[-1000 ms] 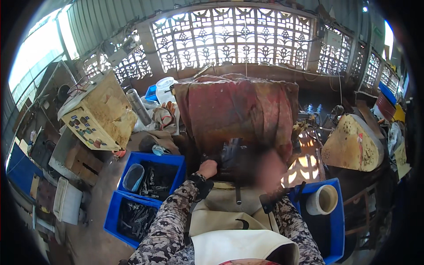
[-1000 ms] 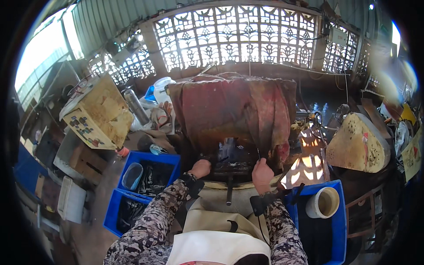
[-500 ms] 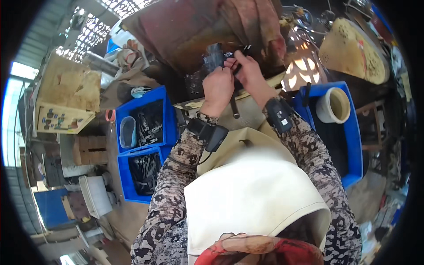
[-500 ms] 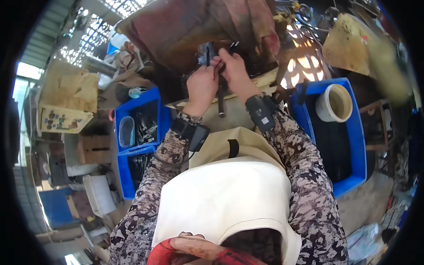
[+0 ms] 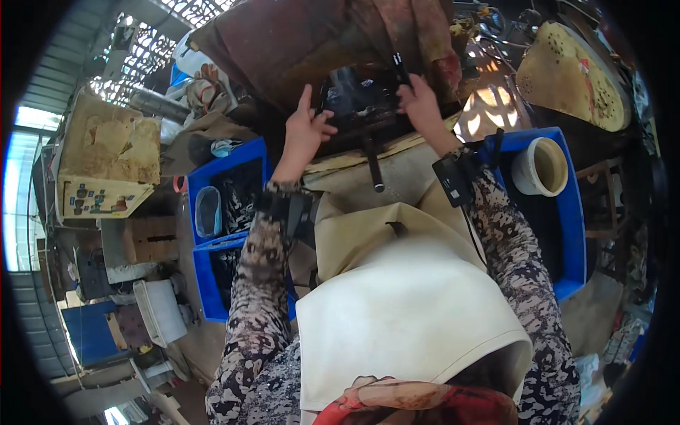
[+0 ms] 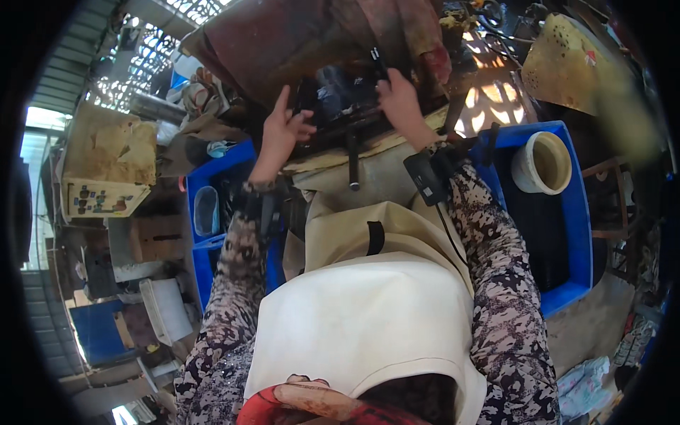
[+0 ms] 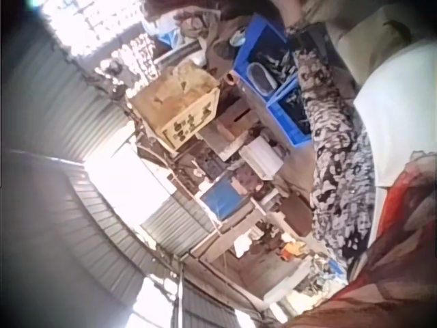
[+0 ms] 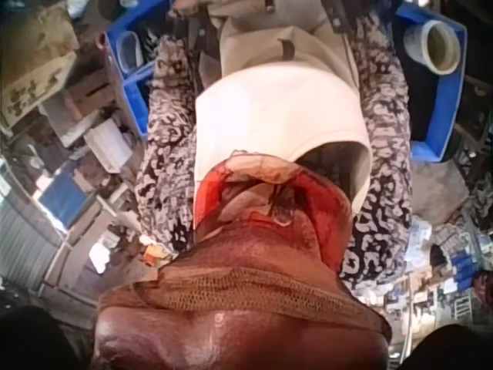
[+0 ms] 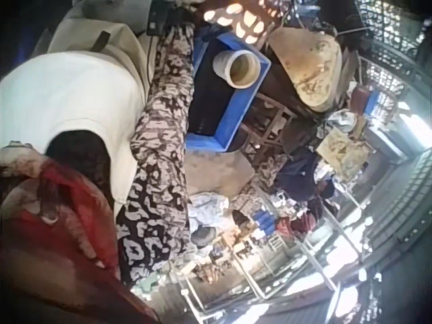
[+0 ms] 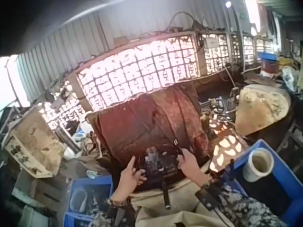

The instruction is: Using a manual punch press machine to process small metal components.

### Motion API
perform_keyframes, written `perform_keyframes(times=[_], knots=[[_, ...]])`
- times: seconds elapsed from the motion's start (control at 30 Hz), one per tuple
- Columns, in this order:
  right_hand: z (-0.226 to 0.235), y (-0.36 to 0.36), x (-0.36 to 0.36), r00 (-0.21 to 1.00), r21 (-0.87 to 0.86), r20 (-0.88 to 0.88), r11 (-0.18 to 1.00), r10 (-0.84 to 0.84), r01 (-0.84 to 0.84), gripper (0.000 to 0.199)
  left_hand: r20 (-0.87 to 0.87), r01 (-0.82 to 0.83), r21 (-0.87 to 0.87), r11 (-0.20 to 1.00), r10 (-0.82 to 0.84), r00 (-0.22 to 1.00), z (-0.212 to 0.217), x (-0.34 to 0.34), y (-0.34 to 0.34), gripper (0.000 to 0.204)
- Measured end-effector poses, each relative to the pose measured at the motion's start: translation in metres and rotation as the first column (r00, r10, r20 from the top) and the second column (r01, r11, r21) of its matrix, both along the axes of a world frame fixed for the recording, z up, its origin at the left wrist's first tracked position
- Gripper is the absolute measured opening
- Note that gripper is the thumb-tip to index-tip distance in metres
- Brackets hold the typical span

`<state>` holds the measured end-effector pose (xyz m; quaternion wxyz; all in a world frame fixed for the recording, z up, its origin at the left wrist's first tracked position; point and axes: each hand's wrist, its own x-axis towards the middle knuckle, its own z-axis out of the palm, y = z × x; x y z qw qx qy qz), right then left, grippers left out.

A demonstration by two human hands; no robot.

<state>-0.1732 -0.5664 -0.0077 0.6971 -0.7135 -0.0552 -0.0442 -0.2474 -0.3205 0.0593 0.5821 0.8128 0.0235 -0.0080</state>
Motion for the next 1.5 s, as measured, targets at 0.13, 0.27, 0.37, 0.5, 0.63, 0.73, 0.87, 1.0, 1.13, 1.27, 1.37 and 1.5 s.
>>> perform_keyframes(times=[0.13,0.27,0.37,0.5,0.63,0.73,0.87,1.0,1.13,1.27,1.37,1.5], knots=[[-0.017,-0.014,0.0,0.848,-0.581,0.528,0.707,-0.05,0.404,0.022,0.023,-0.003,0.153,0.988,0.0,1.0,-0.046,0.043,0.027,0.032],[-0.007,0.001,-0.008,0.899,-0.626,0.427,0.687,-0.092,0.368,0.02,0.251,-0.036,0.519,0.854,-0.112,0.961,-0.092,0.069,0.055,0.025],[-0.005,-0.002,-0.006,0.911,-0.661,0.389,0.647,-0.137,0.38,0.02,0.294,0.028,0.683,0.73,-0.309,0.905,-0.095,0.079,0.043,0.032],[-0.002,0.0,-0.008,0.91,-0.676,0.385,0.624,-0.155,0.392,0.02,0.122,0.224,0.642,0.733,-0.385,0.915,-0.093,0.083,0.039,0.037],[0.001,0.001,-0.009,0.909,-0.688,0.388,0.607,-0.155,0.397,0.021,0.183,0.276,0.615,0.739,-0.474,0.861,-0.092,0.079,0.041,0.044],[0.002,0.003,-0.009,0.922,-0.716,0.352,0.588,-0.16,0.375,0.021,0.166,0.297,0.588,0.752,-0.472,0.866,-0.088,0.078,0.039,0.047],[0.002,0.003,-0.01,0.926,-0.729,0.347,0.577,-0.15,0.367,0.022,0.104,0.347,0.551,0.759,-0.475,0.874,-0.085,0.081,0.04,0.047],[0.007,0.007,-0.009,0.934,-0.746,0.33,0.567,-0.139,0.349,0.022,0.106,0.285,0.631,0.721,-0.444,0.89,-0.101,0.082,0.054,0.045],[0.003,0.006,-0.012,0.937,-0.752,0.318,0.562,-0.147,0.344,0.021,0.076,0.286,0.646,0.708,-0.432,0.899,-0.1,0.074,0.05,0.044],[0.0,0.003,-0.017,0.944,-0.772,0.297,0.545,-0.146,0.328,0.02,0.039,0.303,0.709,0.637,-0.463,0.885,-0.092,0.068,0.046,0.041],[-0.001,0.004,-0.015,0.944,-0.773,0.297,0.544,-0.144,0.326,0.02,0.021,0.297,0.728,0.617,-0.454,0.891,-0.089,0.072,0.042,0.04],[0.002,0.006,-0.011,0.938,-0.769,0.316,0.541,-0.142,0.341,0.019,0.029,0.31,0.716,0.626,-0.47,0.882,-0.088,0.078,0.046,0.042]])
